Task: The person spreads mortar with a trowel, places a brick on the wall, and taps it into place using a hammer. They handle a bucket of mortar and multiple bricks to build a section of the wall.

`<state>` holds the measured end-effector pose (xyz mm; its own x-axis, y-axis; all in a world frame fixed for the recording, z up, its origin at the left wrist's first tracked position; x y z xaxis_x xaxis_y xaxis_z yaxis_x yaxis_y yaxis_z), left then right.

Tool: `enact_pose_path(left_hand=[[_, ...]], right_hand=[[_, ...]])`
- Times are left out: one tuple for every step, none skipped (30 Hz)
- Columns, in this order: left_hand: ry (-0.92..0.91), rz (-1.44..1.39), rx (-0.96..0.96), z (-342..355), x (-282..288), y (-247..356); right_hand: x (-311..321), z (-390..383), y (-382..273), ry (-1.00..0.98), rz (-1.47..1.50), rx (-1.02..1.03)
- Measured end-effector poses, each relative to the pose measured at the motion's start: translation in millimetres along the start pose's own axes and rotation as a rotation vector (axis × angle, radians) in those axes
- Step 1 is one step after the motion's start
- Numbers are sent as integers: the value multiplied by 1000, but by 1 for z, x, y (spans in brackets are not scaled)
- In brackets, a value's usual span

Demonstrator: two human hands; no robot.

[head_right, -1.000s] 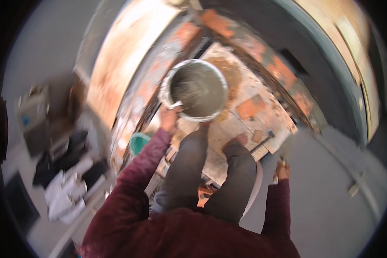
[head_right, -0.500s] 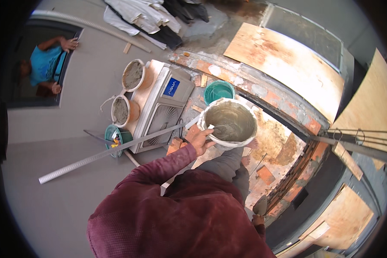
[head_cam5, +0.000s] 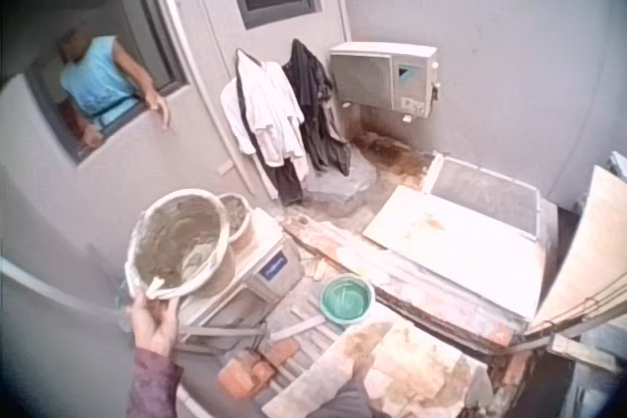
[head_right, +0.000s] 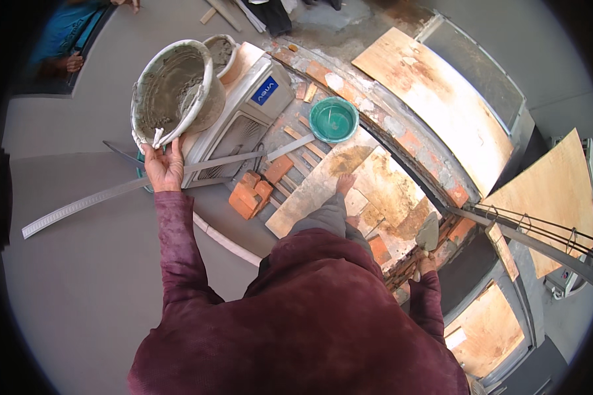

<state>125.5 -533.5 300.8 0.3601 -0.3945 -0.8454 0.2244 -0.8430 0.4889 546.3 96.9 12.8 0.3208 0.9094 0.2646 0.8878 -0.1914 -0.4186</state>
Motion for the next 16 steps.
enact_pose_path(left_hand=[[-18, 42, -119, 8, 2, 26], [10, 35, -104, 29, -4, 30], [37, 71, -197, 31, -18, 39], [81, 77, -248, 44, -35, 43], [62, 57, -300, 58, -42, 62], [72, 36, -322, 71, -41, 81], [85, 17, -343, 81, -39, 101], [34, 13, -366, 95, -42, 126], [86, -5, -401, 103, -52, 136], [139, -19, -434, 106, -64, 142], [135, -60, -471, 113, -74, 145], [51, -68, -484, 113, -141, 123], [102, -67, -517, 122, -101, 160], [88, -60, -484, 135, -86, 181], [61, -40, -478, 142, -74, 185], [-17, -6, -462, 145, -97, 176]], right_hand=[[-18, -35, -41, -34, 37, 6], [25, 74, 39, 51, -280, 270], [-13, 28, -9, 27, -14, 232], [-1, 82, 36, -25, 88, 240], [-8, 66, 21, -64, 65, 184], [-7, 60, 22, -20, 145, 85], [-5, 55, 24, -61, 99, 151], [-6, 54, 26, -51, 150, 151], [-3, 47, 35, -23, 206, 141], [0, 39, 48, 5, 262, 127], [18, 67, 88, 194, 21, 128], [10, 95, 140, 203, -209, 236], [16, 90, 139, 197, -601, 348], [24, 90, 160, 195, -942, 449], [41, 109, 193, 93, -1261, 271], [39, 97, 222, 98, -1231, 239]])
Point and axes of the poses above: each hand's wrist, its own z-axis towards the middle knuckle, its own x-axis out of the back of the hand, y = z × x, the point moved 4 cm from there along z, towards the middle knuckle, and after that the axes turned 10 degrees about -z, right-handed, at the moved point
